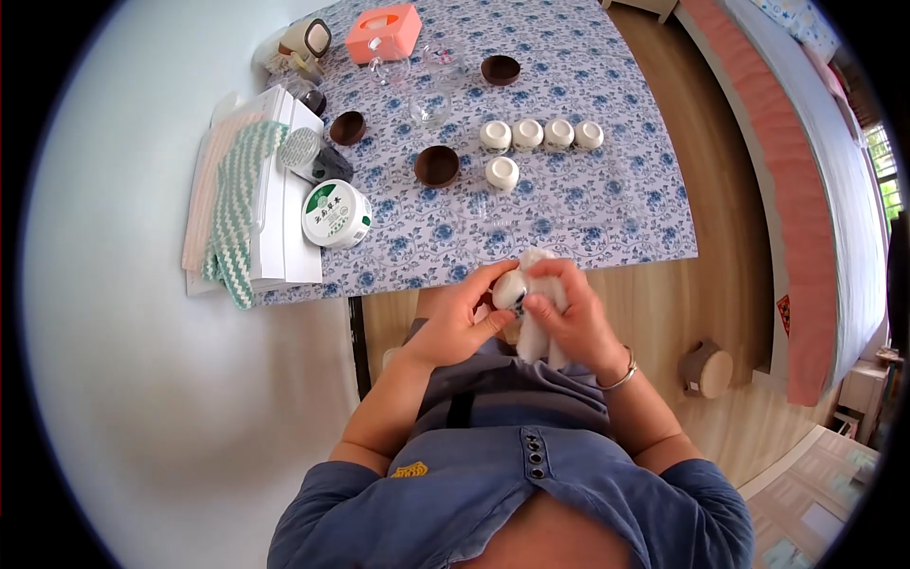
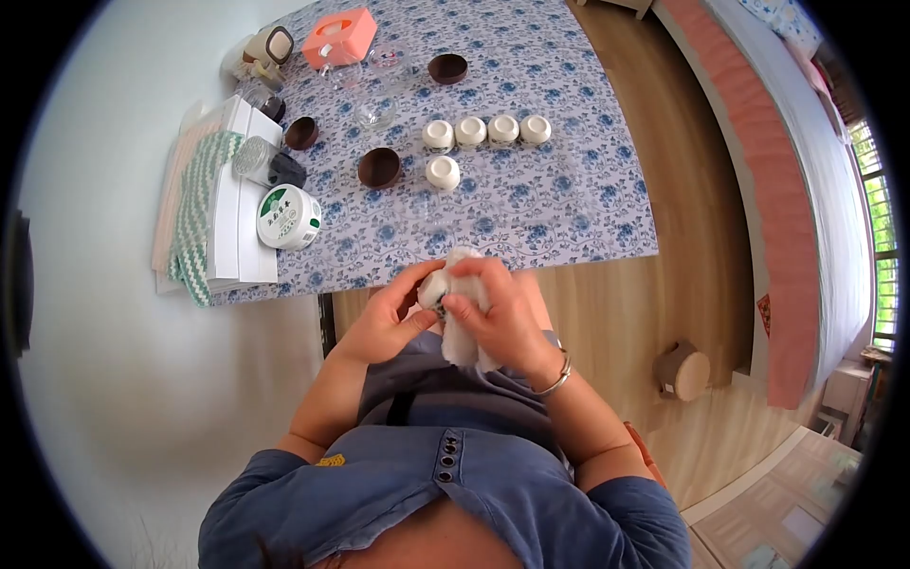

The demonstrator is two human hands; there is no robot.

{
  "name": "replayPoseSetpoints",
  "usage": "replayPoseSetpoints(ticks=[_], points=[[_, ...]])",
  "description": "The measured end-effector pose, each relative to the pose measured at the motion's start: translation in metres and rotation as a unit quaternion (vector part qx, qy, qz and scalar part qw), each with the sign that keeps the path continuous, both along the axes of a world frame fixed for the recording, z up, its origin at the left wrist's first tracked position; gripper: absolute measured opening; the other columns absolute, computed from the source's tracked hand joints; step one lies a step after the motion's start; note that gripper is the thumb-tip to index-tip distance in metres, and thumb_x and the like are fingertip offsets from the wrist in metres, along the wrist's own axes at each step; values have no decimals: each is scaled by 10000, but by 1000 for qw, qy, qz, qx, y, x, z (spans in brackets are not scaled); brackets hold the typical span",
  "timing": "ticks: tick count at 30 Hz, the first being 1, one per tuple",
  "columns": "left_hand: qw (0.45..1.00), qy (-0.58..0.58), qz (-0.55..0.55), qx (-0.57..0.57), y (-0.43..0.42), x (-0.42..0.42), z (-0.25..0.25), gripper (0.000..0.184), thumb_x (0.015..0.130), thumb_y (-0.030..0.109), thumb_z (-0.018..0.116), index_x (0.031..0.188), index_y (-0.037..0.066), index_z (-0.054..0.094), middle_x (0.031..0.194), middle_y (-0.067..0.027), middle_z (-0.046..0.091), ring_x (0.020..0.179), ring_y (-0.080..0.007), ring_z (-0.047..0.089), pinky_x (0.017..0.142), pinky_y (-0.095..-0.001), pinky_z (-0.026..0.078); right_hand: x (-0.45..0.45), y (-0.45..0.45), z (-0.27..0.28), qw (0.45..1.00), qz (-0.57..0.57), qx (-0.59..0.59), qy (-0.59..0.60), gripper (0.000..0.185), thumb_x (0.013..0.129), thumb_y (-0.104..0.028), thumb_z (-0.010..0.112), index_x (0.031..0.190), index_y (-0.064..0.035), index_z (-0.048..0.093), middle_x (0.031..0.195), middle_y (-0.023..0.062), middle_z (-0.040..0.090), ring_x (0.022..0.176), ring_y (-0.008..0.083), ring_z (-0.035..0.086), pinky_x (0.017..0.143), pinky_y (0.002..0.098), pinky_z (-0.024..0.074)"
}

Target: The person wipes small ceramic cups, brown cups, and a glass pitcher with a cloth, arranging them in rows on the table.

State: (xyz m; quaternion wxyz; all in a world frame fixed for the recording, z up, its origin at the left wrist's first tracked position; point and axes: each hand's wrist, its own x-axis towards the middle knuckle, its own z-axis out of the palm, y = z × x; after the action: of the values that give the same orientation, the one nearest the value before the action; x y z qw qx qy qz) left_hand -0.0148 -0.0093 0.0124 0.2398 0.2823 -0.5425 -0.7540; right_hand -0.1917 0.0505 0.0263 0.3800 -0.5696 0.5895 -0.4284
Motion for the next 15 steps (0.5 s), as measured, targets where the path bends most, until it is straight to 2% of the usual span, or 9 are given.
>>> replayPoseSetpoints(ticks=[1, 2, 3, 4, 6, 8, 10, 13, 15], points=[[995, -61, -23, -70, -1, 1, 2, 518, 814, 108, 610, 1261, -1, 373, 1169, -76, 473, 1062, -148, 460, 907, -291, 374, 4, -3, -5, 993, -12, -116, 36, 196, 823, -160, 593, 966, -46, 523, 824, 115, 589, 705, 211, 575, 614, 278, 453], [982, -122, -45, -139, -1, 1, 3, 525, 800, 92, 619, 1257, 0, 377, 1165, -86, 476, 1079, -156, 452, 912, -296, 371, 1, -4, -6, 993, -12, -116, 36, 196, 823, -160, 593, 966, -46, 523, 824, 115, 589, 705, 211, 575, 614, 278, 453], [965, -111, -55, -231, -4, 0, 2, 552, 751, 61, 640, 1242, 10, 393, 1169, -125, 479, 1101, -228, 460, 913, -330, 375, -3, -4, -7, 999, -20, -26, 1, 209, 822, -169, 596, 973, -46, 521, 804, 117, 595, 694, 201, 578, 615, 285, 456], [965, -111, -55, -231, -7, -2, 3, 552, 751, 61, 640, 1242, 10, 393, 1169, -125, 479, 1101, -228, 460, 913, -330, 375, -5, -5, -6, 997, -28, 65, -35, 222, 821, -179, 599, 980, -45, 519, 784, 118, 602, 683, 192, 582, 617, 291, 458], [880, -161, -64, -441, -16, -4, 4, 568, 717, 43, 640, 1234, 26, 406, 1178, -153, 474, 1093, -311, 455, 910, -367, 374, -9, -14, -1, 990, -58, 89, -89, 257, 810, -190, 610, 1008, -47, 531, 812, 132, 613, 728, 187, 599, 646, 296, 467], [859, -170, -53, -479, -30, -11, 2, 573, 690, 29, 637, 1219, 45, 416, 1176, -160, 475, 1077, -345, 446, 908, -397, 359, -20, -26, 2, 997, -45, 67, -20, 284, 800, -186, 617, 1038, -49, 540, 846, 137, 618, 780, 189, 605, 679, 298, 473], [822, -191, -17, -536, -48, -18, 2, 571, 680, 20, 640, 1205, 57, 418, 1156, -143, 489, 1069, -324, 458, 896, -395, 356, -28, -40, 1, 996, -19, 91, -15, 334, 790, -221, 622, 1070, -56, 545, 855, 155, 625, 810, 224, 619, 700, 316, 476], [800, -223, -4, -557, -76, -28, -1, 510, 688, 14, 632, 1155, 56, 431, 1092, -117, 521, 1049, -294, 476, 870, -392, 356, -33, -58, 1, 993, -10, 118, 27, 392, 781, -299, 608, 1109, -93, 547, 843, 185, 627, 802, 328, 613, 706, 368, 476], [780, -237, -1, -579, -86, -31, -5, 465, 703, 16, 620, 1131, 48, 439, 1053, -107, 540, 1033, -276, 489, 855, -389, 360, -33, -68, -6, 991, -12, 117, 56, 392, 784, -312, 597, 1106, -94, 549, 844, 185, 627, 804, 332, 611, 705, 377, 475]])
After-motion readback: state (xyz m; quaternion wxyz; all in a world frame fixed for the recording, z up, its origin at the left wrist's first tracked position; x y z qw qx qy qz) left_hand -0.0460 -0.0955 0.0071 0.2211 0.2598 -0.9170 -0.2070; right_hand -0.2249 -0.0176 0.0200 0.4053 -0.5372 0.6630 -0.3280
